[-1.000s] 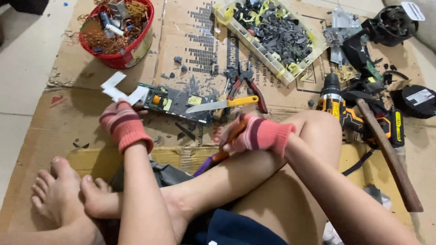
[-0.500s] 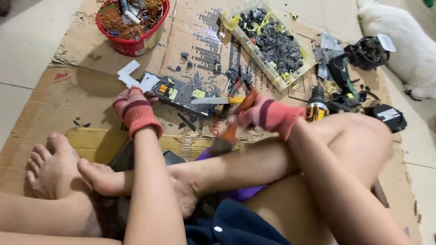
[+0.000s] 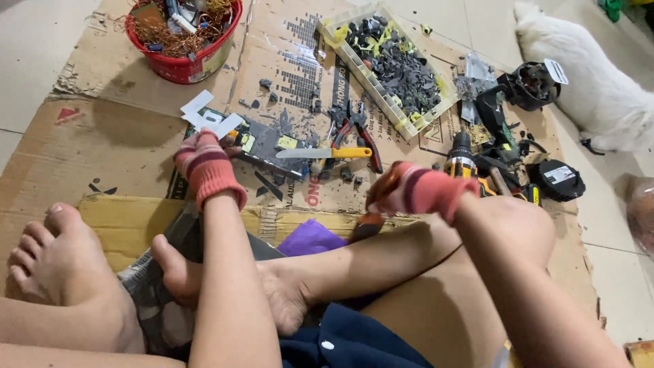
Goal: The person disassembles an electronic circuit board to salvage parts and wires using various hand tools.
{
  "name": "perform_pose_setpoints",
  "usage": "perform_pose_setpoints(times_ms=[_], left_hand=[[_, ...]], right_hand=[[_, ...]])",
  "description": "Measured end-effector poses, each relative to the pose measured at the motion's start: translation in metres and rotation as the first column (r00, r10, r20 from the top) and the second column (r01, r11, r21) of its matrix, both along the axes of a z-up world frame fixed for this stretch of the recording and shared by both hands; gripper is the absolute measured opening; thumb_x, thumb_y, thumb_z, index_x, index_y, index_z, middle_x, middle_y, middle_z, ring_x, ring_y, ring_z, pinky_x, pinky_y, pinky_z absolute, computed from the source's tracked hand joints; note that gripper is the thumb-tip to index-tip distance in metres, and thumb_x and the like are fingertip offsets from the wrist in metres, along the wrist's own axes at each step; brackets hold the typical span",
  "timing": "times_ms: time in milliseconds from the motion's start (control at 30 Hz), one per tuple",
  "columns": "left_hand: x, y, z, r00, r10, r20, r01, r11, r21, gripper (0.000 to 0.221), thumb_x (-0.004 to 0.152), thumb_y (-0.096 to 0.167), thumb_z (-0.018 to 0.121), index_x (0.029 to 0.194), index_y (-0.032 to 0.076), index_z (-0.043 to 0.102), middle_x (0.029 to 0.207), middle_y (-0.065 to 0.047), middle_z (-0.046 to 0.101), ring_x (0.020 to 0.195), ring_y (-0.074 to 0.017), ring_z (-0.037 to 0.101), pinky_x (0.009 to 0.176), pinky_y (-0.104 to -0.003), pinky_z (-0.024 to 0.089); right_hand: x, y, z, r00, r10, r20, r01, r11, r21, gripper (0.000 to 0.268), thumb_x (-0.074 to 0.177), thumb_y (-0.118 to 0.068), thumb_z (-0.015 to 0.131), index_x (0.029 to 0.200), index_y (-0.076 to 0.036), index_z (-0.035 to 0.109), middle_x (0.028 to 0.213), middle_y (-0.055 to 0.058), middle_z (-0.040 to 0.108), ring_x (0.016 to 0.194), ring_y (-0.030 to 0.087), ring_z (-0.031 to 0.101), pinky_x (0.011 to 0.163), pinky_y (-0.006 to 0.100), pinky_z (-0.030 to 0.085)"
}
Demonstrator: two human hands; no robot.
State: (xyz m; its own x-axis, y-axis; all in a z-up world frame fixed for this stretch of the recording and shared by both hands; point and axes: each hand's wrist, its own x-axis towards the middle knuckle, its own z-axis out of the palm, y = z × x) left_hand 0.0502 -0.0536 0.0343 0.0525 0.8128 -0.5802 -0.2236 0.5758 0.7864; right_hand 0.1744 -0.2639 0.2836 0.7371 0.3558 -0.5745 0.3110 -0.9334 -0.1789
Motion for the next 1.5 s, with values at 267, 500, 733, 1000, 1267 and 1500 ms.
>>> perform_pose_setpoints(times_ms=[267, 500, 733, 1000, 1267, 1500], left_hand=[[0.011, -0.004, -0.004, 0.992, -0.119, 0.050, 0.116, 0.991, 0.060, 0.019, 0.094, 0.020, 0.061, 0.101, 0.003, 0.069, 0.080, -0.012, 0.077, 0.058, -0.0176, 0.075, 0.050, -0.027, 0.065], [0.015, -0.005, -0.003, 0.973, -0.224, 0.058, 0.215, 0.968, 0.133, 0.022, 0.094, 0.020, 0.060, 0.099, 0.001, 0.070, 0.081, -0.012, 0.076, 0.057, -0.0180, 0.073, 0.046, -0.028, 0.063], [0.000, -0.004, -0.008, 0.980, -0.198, 0.007, 0.194, 0.967, 0.165, 0.025, 0.094, 0.020, 0.059, 0.098, -0.001, 0.071, 0.082, -0.011, 0.075, 0.057, -0.0184, 0.071, 0.044, -0.029, 0.061], [-0.018, 0.006, 0.023, 0.949, -0.295, -0.112, 0.298, 0.955, 0.011, 0.023, 0.094, 0.016, 0.061, 0.104, -0.001, 0.072, 0.076, -0.013, 0.074, 0.051, -0.0192, 0.067, 0.043, -0.031, 0.059], [-0.013, -0.017, 0.051, 0.713, -0.444, -0.543, 0.529, 0.848, 0.002, 0.041, 0.088, 0.038, 0.067, 0.122, 0.016, 0.073, 0.114, -0.013, 0.074, 0.110, -0.0325, 0.071, 0.098, -0.046, 0.056], [-0.019, -0.026, 0.042, 0.732, -0.465, -0.498, 0.525, 0.851, -0.021, 0.059, 0.088, 0.041, 0.070, 0.139, 0.013, 0.059, 0.104, -0.013, 0.075, 0.081, -0.0289, 0.077, 0.070, -0.052, 0.064]], right_hand=[[0.073, -0.061, -0.081, 0.977, 0.142, -0.157, -0.063, 0.904, 0.423, 0.029, 0.085, -0.001, 0.068, 0.112, 0.006, 0.074, 0.122, 0.026, 0.071, 0.114, 0.034, 0.069, 0.101, 0.040, 0.057], [0.058, -0.052, -0.084, 0.730, -0.454, -0.510, 0.682, 0.523, 0.511, 0.041, 0.103, -0.012, 0.046, 0.137, 0.007, 0.055, 0.134, 0.029, 0.058, 0.138, 0.033, 0.052, 0.122, 0.049, 0.034], [0.136, -0.074, -0.147, 0.903, -0.272, 0.334, -0.118, 0.589, 0.799, 0.016, 0.093, -0.015, 0.079, 0.108, -0.011, 0.077, 0.099, 0.002, 0.075, 0.089, 0.009, 0.068, 0.081, 0.023, 0.054], [0.117, -0.018, -0.176, 0.637, 0.404, 0.657, -0.530, 0.848, -0.009, 0.077, 0.067, -0.036, 0.077, 0.136, -0.005, 0.061, 0.124, 0.024, 0.065, 0.106, 0.044, 0.061, 0.093, 0.052, 0.051], [0.094, 0.039, -0.211, 0.703, 0.544, 0.459, -0.592, 0.805, -0.048, 0.064, 0.080, -0.027, 0.080, 0.139, -0.020, 0.057, 0.132, 0.011, 0.064, 0.132, 0.032, 0.055, 0.116, 0.049, 0.036], [0.094, 0.028, -0.225, 0.645, 0.554, 0.526, -0.659, 0.752, 0.016, 0.047, 0.080, -0.027, 0.070, 0.126, -0.022, 0.061, 0.115, 0.007, 0.067, 0.118, 0.029, 0.064, 0.107, 0.045, 0.050]])
